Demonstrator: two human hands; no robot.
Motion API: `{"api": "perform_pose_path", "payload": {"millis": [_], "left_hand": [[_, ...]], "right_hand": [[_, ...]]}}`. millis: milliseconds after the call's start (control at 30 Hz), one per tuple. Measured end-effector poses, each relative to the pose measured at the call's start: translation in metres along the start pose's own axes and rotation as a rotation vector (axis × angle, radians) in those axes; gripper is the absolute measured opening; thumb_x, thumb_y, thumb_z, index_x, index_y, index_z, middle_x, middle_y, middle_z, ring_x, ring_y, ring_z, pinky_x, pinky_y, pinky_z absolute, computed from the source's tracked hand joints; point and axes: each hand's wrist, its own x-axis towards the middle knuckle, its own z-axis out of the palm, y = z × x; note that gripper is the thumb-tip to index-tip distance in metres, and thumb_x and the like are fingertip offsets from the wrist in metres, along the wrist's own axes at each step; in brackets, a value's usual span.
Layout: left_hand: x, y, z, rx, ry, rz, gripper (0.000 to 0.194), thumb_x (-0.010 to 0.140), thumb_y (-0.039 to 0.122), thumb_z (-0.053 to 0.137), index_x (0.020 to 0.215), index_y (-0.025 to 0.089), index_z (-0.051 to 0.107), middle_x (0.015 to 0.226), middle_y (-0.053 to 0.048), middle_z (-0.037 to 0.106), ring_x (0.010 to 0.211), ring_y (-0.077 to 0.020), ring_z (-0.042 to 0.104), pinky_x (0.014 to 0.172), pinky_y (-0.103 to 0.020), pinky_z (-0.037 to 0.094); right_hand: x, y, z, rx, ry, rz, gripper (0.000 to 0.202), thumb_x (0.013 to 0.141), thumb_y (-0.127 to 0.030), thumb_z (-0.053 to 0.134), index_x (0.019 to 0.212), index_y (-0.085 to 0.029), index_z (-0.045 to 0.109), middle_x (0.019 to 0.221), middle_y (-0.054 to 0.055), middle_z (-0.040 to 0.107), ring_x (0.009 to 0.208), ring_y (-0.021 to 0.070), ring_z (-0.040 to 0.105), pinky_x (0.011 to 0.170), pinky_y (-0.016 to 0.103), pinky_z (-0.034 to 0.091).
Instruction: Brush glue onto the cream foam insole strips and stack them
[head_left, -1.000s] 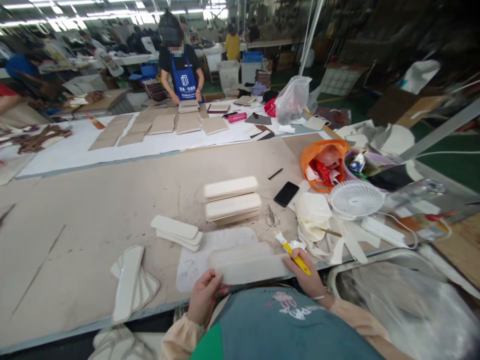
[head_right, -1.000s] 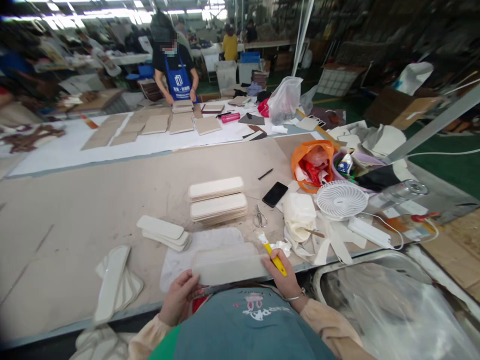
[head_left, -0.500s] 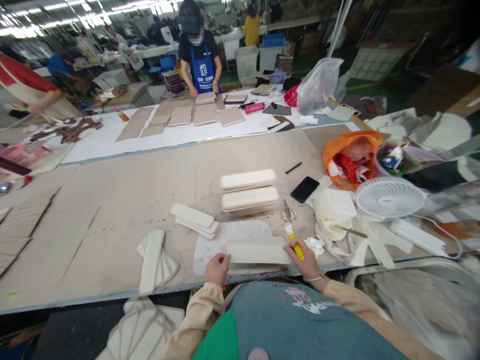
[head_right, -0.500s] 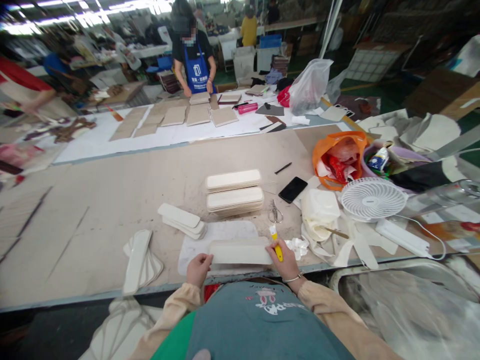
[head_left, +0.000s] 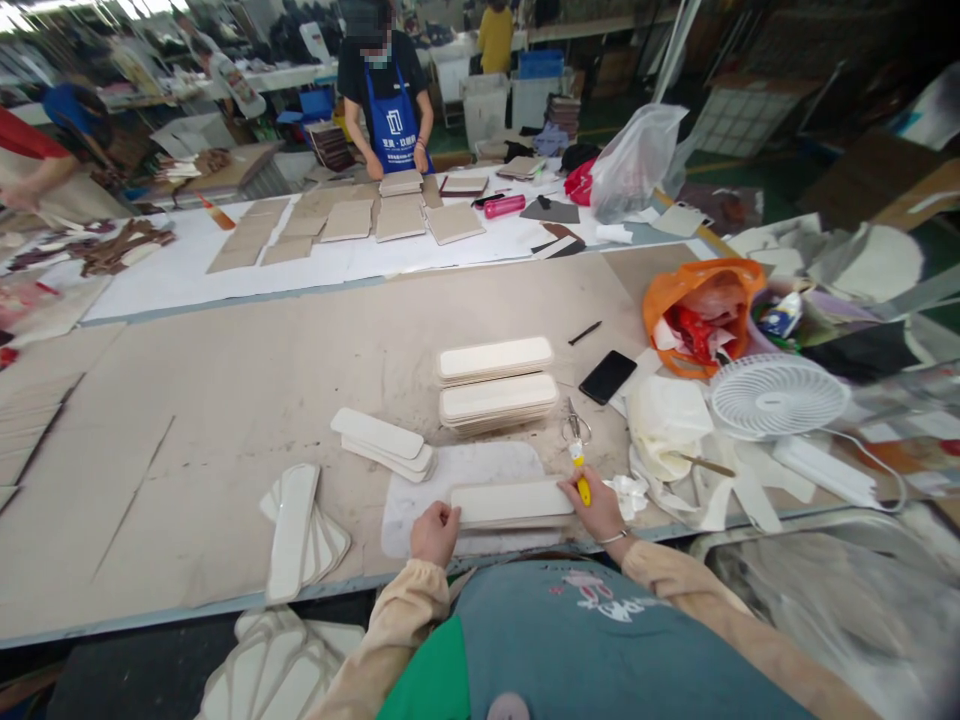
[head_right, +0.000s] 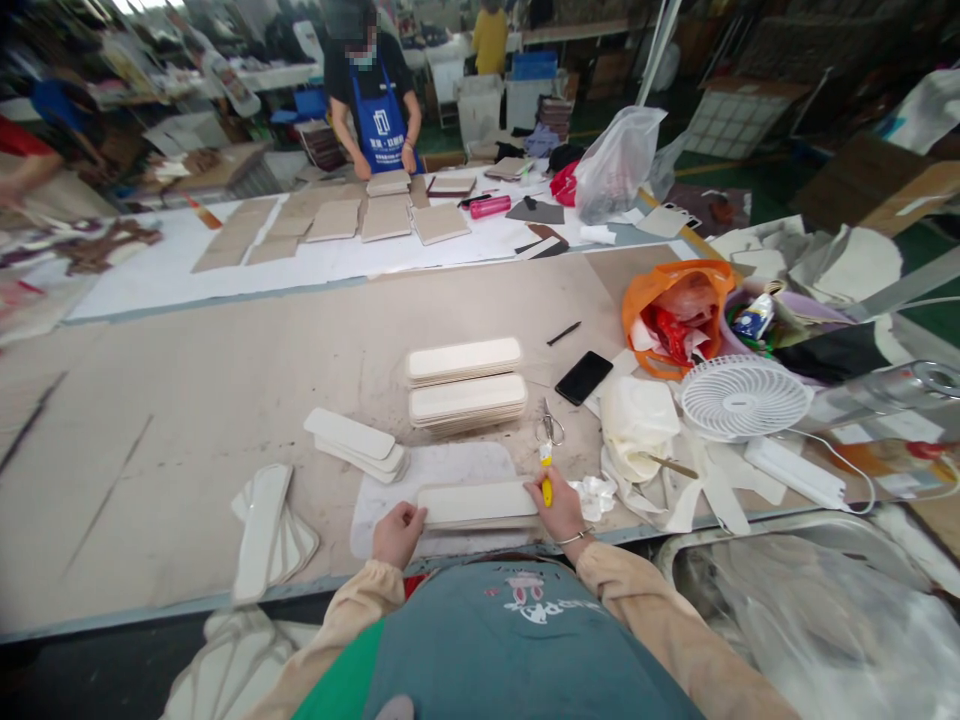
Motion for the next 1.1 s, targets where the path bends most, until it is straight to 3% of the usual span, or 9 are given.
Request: {"api": "perform_pose_path", "payload": {"millis": [500, 800, 933, 1100], "left_hand": [[0.004, -0.002, -0.003, -0.009, -0.054, -0.003, 0.029, 0.082, 0.046, 0.045, 0.069, 0.021, 0.053, 0.062, 0.000, 0.062, 0.064, -0.0165, 0.059, 0.059, -0.025, 0.035], [0.006, -0.001, -0.002, 0.007, -0.067, -0.011, 0.028, 0.082, 0.045, 0.044, 0.069, 0.022, 0.052, 0.061, 0.001, 0.061, 0.063, -0.0164, 0.058, 0.059, -0.025, 0.035], [0.006, -0.001, -0.002, 0.015, -0.071, 0.000, 0.028, 0.083, 0.045, 0.045, 0.069, 0.022, 0.051, 0.062, 0.001, 0.061, 0.063, -0.0164, 0.058, 0.059, -0.025, 0.034], [0.005, 0.001, -0.003, 0.022, -0.069, 0.004, 0.028, 0.083, 0.044, 0.044, 0.068, 0.021, 0.050, 0.061, 0.001, 0.060, 0.062, -0.0160, 0.057, 0.058, -0.024, 0.034]], "right_hand": [[0.002, 0.008, 0.009, -0.105, -0.001, -0.037, 0.016, 0.082, -0.036, 0.049, 0.075, -0.023, 0.044, 0.067, 0.001, 0.057, 0.061, 0.0187, 0.056, 0.059, 0.029, 0.042], [0.005, 0.004, 0.006, -0.120, -0.029, -0.002, 0.016, 0.085, -0.038, 0.047, 0.079, -0.024, 0.042, 0.069, 0.000, 0.056, 0.061, 0.0185, 0.056, 0.059, 0.030, 0.041], [0.007, 0.007, 0.006, -0.152, -0.001, -0.056, 0.015, 0.084, -0.036, 0.049, 0.081, -0.023, 0.044, 0.076, 0.002, 0.058, 0.073, 0.0206, 0.058, 0.068, 0.032, 0.045], [0.006, 0.013, 0.007, 0.017, -0.010, -0.108, 0.024, 0.077, -0.035, 0.060, 0.089, -0.023, 0.044, 0.102, 0.006, 0.063, 0.098, 0.0235, 0.058, 0.085, 0.039, 0.045]]}}
